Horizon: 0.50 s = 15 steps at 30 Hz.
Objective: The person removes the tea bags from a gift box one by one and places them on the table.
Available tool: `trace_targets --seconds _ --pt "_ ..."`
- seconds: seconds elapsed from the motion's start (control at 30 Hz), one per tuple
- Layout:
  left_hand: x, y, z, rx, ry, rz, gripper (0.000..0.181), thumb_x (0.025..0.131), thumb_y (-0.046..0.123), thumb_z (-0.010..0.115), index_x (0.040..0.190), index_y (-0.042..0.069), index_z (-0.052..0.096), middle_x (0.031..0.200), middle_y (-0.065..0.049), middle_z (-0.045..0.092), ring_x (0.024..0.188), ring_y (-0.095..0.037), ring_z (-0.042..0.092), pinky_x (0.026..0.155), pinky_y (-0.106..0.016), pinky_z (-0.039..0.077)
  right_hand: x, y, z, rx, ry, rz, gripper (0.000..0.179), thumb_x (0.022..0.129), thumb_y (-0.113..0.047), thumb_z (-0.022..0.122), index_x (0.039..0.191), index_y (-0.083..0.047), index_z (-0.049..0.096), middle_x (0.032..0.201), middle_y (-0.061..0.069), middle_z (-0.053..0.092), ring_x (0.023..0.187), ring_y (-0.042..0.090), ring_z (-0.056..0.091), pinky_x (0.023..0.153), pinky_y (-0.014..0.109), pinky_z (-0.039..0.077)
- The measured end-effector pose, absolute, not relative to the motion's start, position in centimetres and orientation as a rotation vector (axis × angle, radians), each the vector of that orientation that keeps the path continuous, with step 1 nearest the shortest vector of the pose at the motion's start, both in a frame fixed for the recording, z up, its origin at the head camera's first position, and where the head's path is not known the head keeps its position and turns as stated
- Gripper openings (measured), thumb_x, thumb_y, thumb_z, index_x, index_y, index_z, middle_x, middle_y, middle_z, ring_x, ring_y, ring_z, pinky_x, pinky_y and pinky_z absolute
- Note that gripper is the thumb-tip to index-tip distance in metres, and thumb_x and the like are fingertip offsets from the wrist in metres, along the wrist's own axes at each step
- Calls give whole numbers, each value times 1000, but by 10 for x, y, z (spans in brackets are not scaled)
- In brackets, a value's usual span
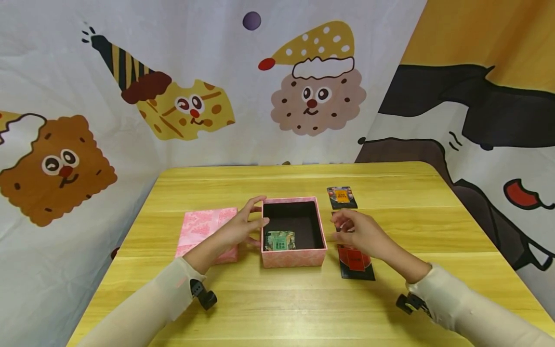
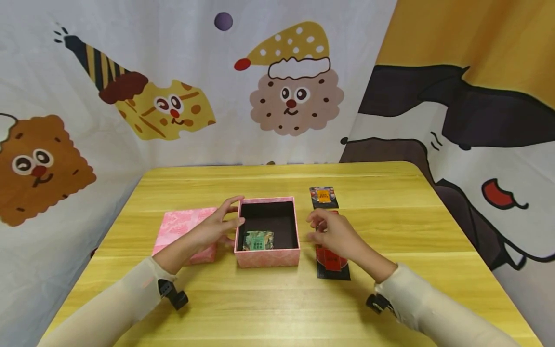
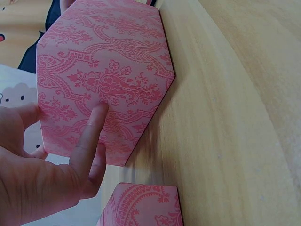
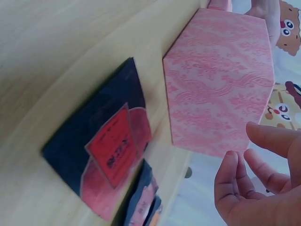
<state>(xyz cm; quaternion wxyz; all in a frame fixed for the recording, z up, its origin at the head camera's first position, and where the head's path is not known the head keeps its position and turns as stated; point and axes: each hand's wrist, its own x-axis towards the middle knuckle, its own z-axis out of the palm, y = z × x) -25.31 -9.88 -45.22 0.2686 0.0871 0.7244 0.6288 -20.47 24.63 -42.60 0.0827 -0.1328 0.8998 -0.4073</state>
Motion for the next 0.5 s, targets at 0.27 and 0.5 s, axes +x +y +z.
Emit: trace_targets --seconds 0.27,0.5 --pt "-254 -100 -453 249 1946 1699 71 107 16 59 164 29 18 166 -21 16 133 -52 50 76 -52 63 -205 238 -419 -486 2717 -1199 25 92 -9 78 114 -8 66 102 7 65 89 17 63 79 31 57" --pt "-253 -99 -452 248 1949 1693 72 106 15 59 164 29 18 165 -21 17 131 -52 51 75 -50 63 -206 227 -412 -496 2700 -1242 25 92 -4 77 115 -3 67 103 10 66 87 19 62 73 29 55"
